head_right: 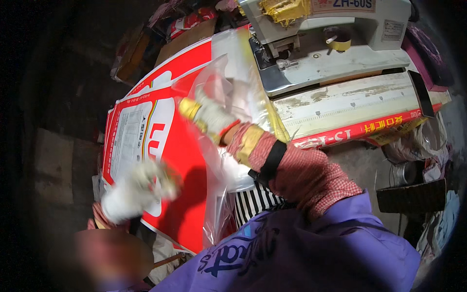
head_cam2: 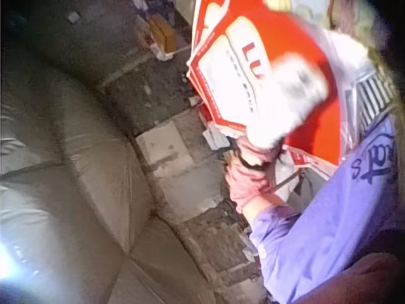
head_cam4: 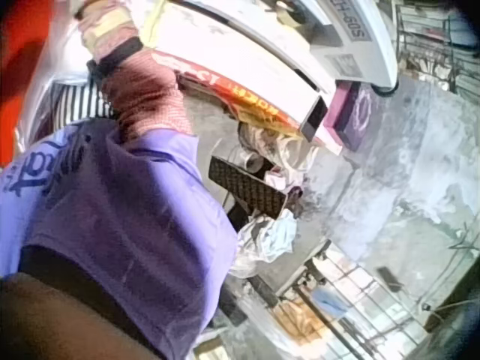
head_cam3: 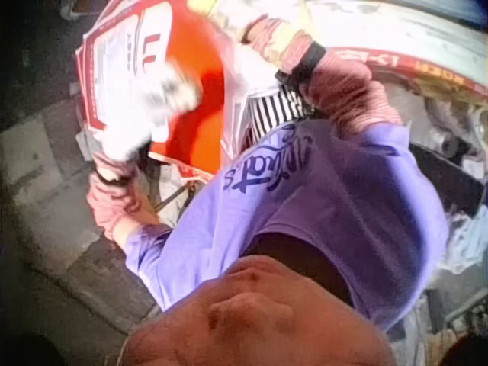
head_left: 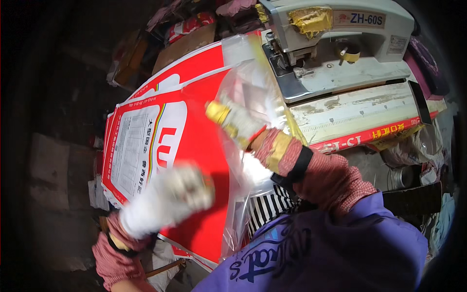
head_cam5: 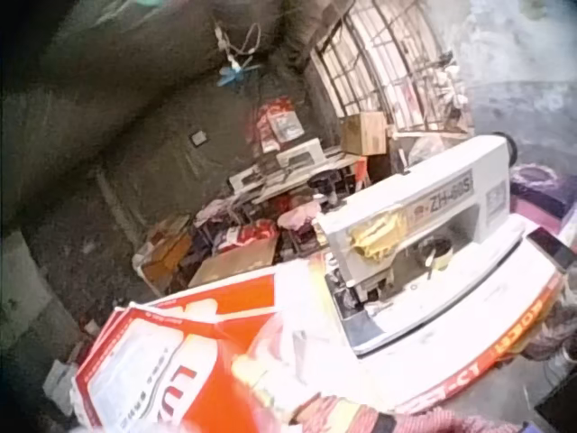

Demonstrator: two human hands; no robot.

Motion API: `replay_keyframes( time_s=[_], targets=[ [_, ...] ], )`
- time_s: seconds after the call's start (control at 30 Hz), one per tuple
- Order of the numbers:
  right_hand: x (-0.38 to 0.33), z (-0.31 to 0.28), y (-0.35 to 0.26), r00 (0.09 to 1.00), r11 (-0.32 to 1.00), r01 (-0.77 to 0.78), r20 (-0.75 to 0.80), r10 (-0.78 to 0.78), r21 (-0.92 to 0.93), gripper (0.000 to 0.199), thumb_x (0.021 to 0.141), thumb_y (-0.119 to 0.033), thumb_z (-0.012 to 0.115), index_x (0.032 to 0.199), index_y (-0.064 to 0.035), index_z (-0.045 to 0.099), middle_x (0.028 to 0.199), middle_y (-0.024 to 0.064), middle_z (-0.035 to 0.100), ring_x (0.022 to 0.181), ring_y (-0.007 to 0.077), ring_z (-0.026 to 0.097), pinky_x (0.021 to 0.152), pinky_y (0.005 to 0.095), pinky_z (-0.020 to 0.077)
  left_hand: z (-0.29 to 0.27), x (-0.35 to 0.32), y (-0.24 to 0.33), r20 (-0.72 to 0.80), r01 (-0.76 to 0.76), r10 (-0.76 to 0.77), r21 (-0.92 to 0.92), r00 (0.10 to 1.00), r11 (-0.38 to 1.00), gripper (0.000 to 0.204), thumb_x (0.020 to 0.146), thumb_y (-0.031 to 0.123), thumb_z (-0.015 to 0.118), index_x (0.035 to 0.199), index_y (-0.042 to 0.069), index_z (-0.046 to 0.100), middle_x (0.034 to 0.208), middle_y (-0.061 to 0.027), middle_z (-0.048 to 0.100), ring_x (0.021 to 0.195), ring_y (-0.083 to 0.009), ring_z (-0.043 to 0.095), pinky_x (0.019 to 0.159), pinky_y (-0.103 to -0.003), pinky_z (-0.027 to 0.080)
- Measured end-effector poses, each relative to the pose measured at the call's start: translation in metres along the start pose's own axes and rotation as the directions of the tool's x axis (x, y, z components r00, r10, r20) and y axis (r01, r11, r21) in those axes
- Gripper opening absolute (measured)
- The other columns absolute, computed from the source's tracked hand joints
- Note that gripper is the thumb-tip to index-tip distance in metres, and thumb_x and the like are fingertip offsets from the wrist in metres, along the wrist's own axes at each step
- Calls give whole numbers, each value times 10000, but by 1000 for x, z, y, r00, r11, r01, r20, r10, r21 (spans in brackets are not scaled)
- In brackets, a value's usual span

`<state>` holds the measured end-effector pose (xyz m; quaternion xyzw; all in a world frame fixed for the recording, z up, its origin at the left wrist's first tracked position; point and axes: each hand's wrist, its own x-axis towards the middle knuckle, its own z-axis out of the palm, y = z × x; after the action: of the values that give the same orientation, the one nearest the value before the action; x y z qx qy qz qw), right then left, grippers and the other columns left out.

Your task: Using an industrial sewing machine to seal the openings of plastic-lined woven fertilizer bags.

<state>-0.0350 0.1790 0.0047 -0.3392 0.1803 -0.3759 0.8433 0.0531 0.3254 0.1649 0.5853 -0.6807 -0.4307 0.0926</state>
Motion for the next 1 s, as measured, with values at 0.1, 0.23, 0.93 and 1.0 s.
replay_keyframes(
  time_s=[0.1, 0.23, 0.93, 1.0],
  targets=[
    [-10, -5, 2, 948, 786, 270, 295, -117, -556, 584, 867, -263, 533, 1351, -74, 267, 825, 92, 574, 668, 131, 548, 558, 265, 443, -38, 78, 38, -247, -63, 429, 804, 869, 591, 177, 732, 61, 648, 887, 55, 563, 827, -84, 572, 735, -186, 575, 665, -293, 461],
    [-33, 20, -14, 968, 746, 196, 245, -45, -636, 717, 775, -436, 575, 1342, -100, 293, 1024, 192, 584, 898, 278, 585, 767, 326, 448, -44, 157, 28, -158, 78, 663, 986, 732, 149, 253, 695, 77, 632, 938, 62, 564, 870, -92, 583, 801, -233, 584, 698, -335, 476],
    [-40, 31, 20, 839, 432, 362, 491, 234, -826, 580, 808, -502, 430, 1288, -176, 408, 959, 197, 608, 856, 331, 600, 753, 401, 480, -91, 220, -20, -385, 468, 458, 880, 801, -78, 76, 754, 112, 504, 795, 83, 562, 698, -86, 614, 581, -254, 635, 465, -366, 504],
    [-55, 46, 68, 714, 299, 589, 657, 244, -751, 533, 840, -463, 413, 1298, -189, 405, 1205, 157, 507, 1021, 320, 532, 892, 410, 405, -124, 222, 20, -313, 440, 522, 887, 794, -137, 68, 723, 92, 526, 756, 73, 583, 691, -108, 627, 622, -269, 638, 517, -372, 513]
  ],
)
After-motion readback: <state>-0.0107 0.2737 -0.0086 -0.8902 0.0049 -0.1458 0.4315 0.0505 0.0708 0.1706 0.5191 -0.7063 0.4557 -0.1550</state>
